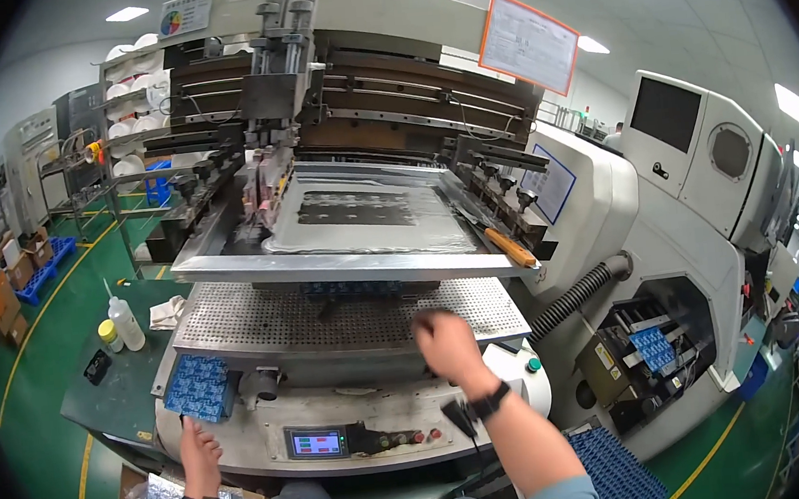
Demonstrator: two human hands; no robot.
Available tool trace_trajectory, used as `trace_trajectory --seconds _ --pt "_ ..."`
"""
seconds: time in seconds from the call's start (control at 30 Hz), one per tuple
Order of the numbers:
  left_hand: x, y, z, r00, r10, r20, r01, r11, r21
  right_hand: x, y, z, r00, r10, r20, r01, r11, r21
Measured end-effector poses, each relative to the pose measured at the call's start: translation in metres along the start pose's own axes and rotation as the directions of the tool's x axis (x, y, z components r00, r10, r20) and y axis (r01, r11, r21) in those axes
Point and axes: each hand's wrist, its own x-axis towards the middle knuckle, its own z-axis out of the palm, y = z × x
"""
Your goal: The person picks up a circuit board from a stack, places it onto the machine bed, and presses buttons on the control panel. After the machine prints, the person removes the circuit board and slides it into the slot of a nearby machine, repeating the process.
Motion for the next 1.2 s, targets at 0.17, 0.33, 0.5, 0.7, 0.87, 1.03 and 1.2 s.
trace_trajectory --seconds 0.17,0.33,0.5,0.7,0.87,1.03,1.2 --pt "0.000 -0.004 0.029 0.992 -0.008 0.126 -0.003 0.996 0.090 0.072 0.043 0.031 0.991 0.134 0.002 -0.131 0.968 -0.213" --pt "0.005 -0.004 0.031 0.976 0.060 0.211 -0.101 0.976 0.190 0.094 0.069 0.051 0.980 0.185 0.074 -0.149 0.928 -0.342" --pt "0.003 -0.004 0.030 0.987 -0.002 0.161 -0.024 0.987 0.157 0.101 0.076 0.064 0.986 0.016 0.164 0.069 0.863 -0.500" --pt "0.000 -0.002 0.031 0.985 0.099 0.142 -0.124 0.976 0.177 0.114 0.108 0.074 0.972 -0.115 0.204 0.226 0.683 -0.695" --pt "-0.018 0.007 0.010 0.968 0.236 0.091 -0.250 0.946 0.205 0.103 0.055 0.056 0.810 0.502 0.303 -0.507 0.340 0.792" --pt "-0.022 0.031 -0.006 0.868 0.494 0.061 -0.486 0.817 0.310 0.069 0.061 -0.007 0.793 0.554 0.252 -0.409 0.180 0.894" --pt "-0.016 0.070 -0.043 0.789 0.614 0.021 -0.582 0.737 0.342 0.017 0.126 -0.080 0.730 0.656 0.193 -0.342 0.106 0.934"
